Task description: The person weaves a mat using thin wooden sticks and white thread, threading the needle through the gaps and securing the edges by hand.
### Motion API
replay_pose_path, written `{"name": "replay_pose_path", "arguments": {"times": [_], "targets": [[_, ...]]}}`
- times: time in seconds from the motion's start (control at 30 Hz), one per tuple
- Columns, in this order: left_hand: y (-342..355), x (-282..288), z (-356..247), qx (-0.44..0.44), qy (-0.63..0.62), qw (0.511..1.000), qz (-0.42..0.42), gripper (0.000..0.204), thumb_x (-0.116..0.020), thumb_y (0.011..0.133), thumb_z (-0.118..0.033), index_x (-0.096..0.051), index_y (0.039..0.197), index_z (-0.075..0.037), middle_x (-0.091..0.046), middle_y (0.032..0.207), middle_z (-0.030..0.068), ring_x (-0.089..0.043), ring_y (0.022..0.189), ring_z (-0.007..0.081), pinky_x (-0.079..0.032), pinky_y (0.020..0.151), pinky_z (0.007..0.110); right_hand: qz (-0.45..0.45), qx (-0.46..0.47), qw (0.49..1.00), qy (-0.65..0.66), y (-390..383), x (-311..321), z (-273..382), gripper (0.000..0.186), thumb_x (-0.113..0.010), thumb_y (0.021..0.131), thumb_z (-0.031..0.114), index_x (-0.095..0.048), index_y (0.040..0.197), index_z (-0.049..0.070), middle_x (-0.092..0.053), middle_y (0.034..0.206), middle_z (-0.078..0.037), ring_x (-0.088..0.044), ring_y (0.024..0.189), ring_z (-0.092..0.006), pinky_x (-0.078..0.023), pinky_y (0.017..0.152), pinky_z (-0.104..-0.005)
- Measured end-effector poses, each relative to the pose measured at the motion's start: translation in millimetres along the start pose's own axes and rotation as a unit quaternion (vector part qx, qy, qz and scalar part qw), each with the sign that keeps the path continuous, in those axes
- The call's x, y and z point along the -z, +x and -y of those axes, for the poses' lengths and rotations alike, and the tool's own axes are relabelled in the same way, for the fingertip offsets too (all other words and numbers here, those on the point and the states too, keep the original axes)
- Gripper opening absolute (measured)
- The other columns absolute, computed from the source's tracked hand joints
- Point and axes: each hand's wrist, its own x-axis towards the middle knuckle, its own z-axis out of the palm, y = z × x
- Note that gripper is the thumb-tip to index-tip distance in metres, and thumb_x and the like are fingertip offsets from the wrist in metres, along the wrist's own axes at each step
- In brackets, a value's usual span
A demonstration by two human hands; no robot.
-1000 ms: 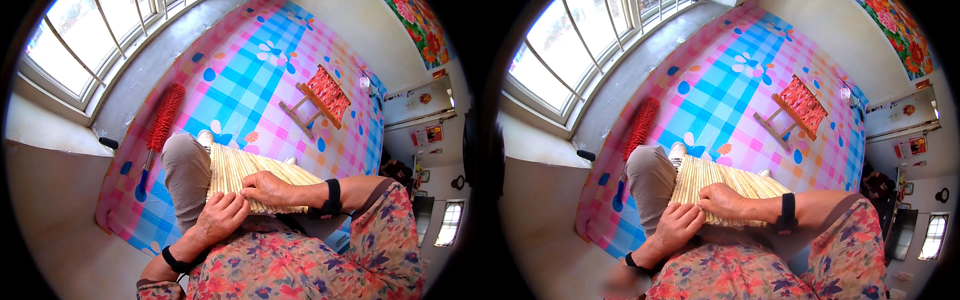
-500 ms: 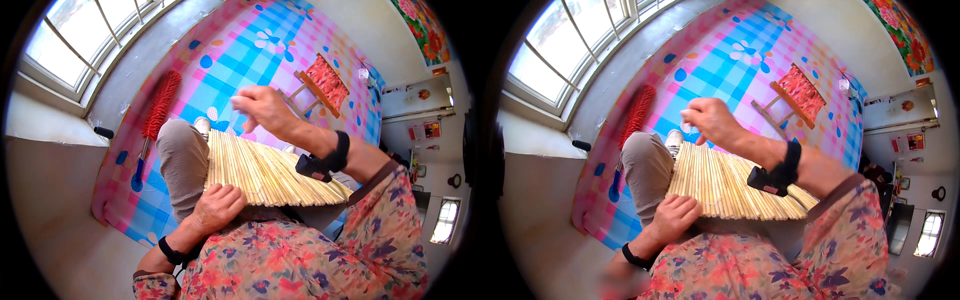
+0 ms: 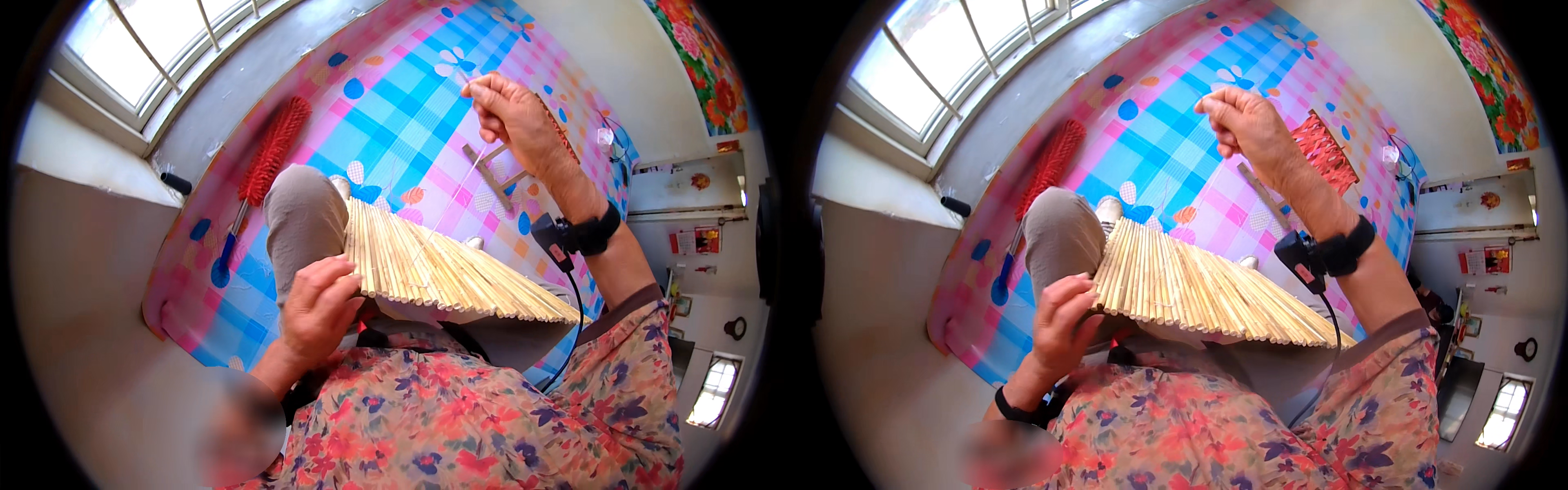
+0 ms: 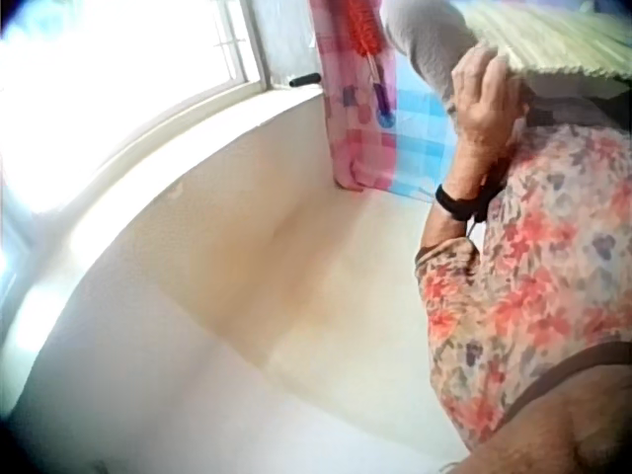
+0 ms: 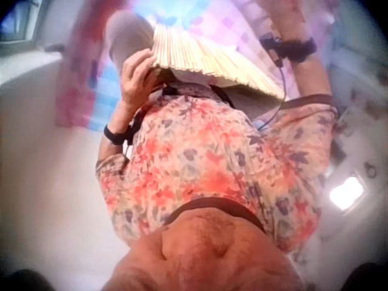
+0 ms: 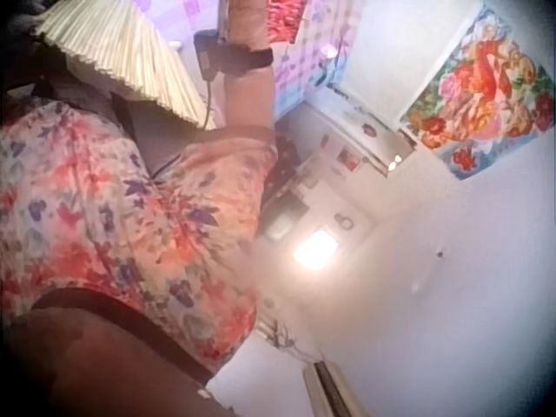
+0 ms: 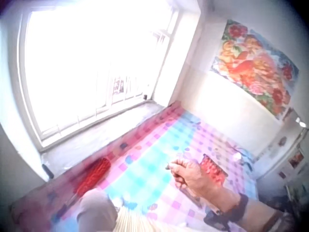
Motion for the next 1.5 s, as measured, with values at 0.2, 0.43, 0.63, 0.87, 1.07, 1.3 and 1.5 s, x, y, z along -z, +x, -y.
{"name": "replay_pose_path", "arguments": {"times": [0.2, 0.43, 0.63, 0.87, 1.07, 1.3, 1.5], "targets": [[-37, -1, -19, 0.463, -0.364, 0.807, 0.035, 0.015, -0.059, 0.083, -0.003, -0.056, 0.097, 0.0, -0.06, 0.097, 0.0069, -0.056, 0.085, 0.0115, -0.048, 0.071, 0.026, 0.227, -0.045, 0.949, -0.214, -43, -37, -44, 0.016, -0.061, 0.081, 0.01, -0.061, 0.096, 0.006, -0.049, 0.063, 0.004, -0.042, 0.058, -0.0035, -0.036, 0.052, -0.0203], [-24, -22, -9, 0.403, -0.417, 0.805, 0.126, 0.029, -0.057, 0.085, -0.008, -0.055, 0.112, 0.003, -0.06, 0.096, 0.0056, -0.055, 0.084, 0.0096, -0.045, 0.074, 0.024, 0.356, -0.017, 0.857, -0.373, -72, -67, -67, 0.022, -0.062, 0.078, 0.009, -0.063, 0.099, 0.005, -0.049, 0.065, -0.005, -0.049, 0.059, -0.0139, -0.041, 0.055, -0.0294], [-20, -50, -3, 0.409, -0.489, 0.749, 0.181, 0.029, -0.058, 0.086, -0.021, -0.061, 0.105, 0.001, -0.061, 0.087, 0.0034, -0.053, 0.072, 0.0086, -0.044, 0.063, 0.023, 0.336, 0.097, 0.842, -0.411, -68, -74, -88, 0.009, -0.062, 0.075, 0.009, -0.062, 0.082, 0.003, -0.055, 0.071, -0.011, -0.057, 0.068, -0.0241, -0.046, 0.062, -0.0339], [-23, -53, 0, 0.423, -0.543, 0.704, 0.175, 0.025, -0.056, 0.089, -0.025, -0.062, 0.084, -0.002, -0.057, 0.066, -0.0007, -0.049, 0.06, 0.006, -0.039, 0.055, 0.021, 0.19, 0.199, 0.816, -0.508, -66, -67, -92, 0.007, -0.06, 0.079, 0.01, -0.056, 0.08, 0.003, -0.052, 0.076, -0.013, -0.056, 0.074, -0.0316, -0.046, 0.066, -0.0384], [-28, -48, 3, 0.421, -0.535, 0.703, 0.207, 0.019, -0.055, 0.087, -0.018, -0.061, 0.079, -0.002, -0.056, 0.062, -0.0003, -0.048, 0.056, 0.0061, -0.038, 0.054, 0.022, 0.057, 0.223, 0.787, -0.572, -43, -38, -69, 0.008, -0.056, 0.083, 0.011, -0.054, 0.081, 0.003, -0.052, 0.081, -0.015, -0.057, 0.074, -0.0337, -0.047, 0.065, -0.0403], [-26, -38, 1, 0.448, -0.549, 0.688, 0.16, 0.017, -0.058, 0.086, -0.019, -0.063, 0.087, -0.002, -0.058, 0.07, -0.0001, -0.049, 0.062, 0.0059, -0.039, 0.056, 0.021, -0.101, 0.272, 0.756, -0.587, -15, 7, -40, 0.01, -0.056, 0.085, 0.013, -0.055, 0.083, 0.003, -0.053, 0.08, -0.014, -0.058, 0.076, -0.0328, -0.049, 0.066, -0.0384], [-31, -28, -11, 0.407, -0.521, 0.737, 0.145, 0.022, -0.056, 0.088, -0.016, -0.061, 0.103, 0.0, -0.06, 0.095, 0.0047, -0.055, 0.082, 0.0101, -0.044, 0.07, 0.024, -0.072, 0.026, 0.962, -0.262, -19, -19, -21, 0.011, -0.056, 0.088, 0.014, -0.056, 0.086, 0.003, -0.061, 0.079, -0.007, -0.061, 0.066, -0.018, -0.05, 0.056, -0.0303]]}}
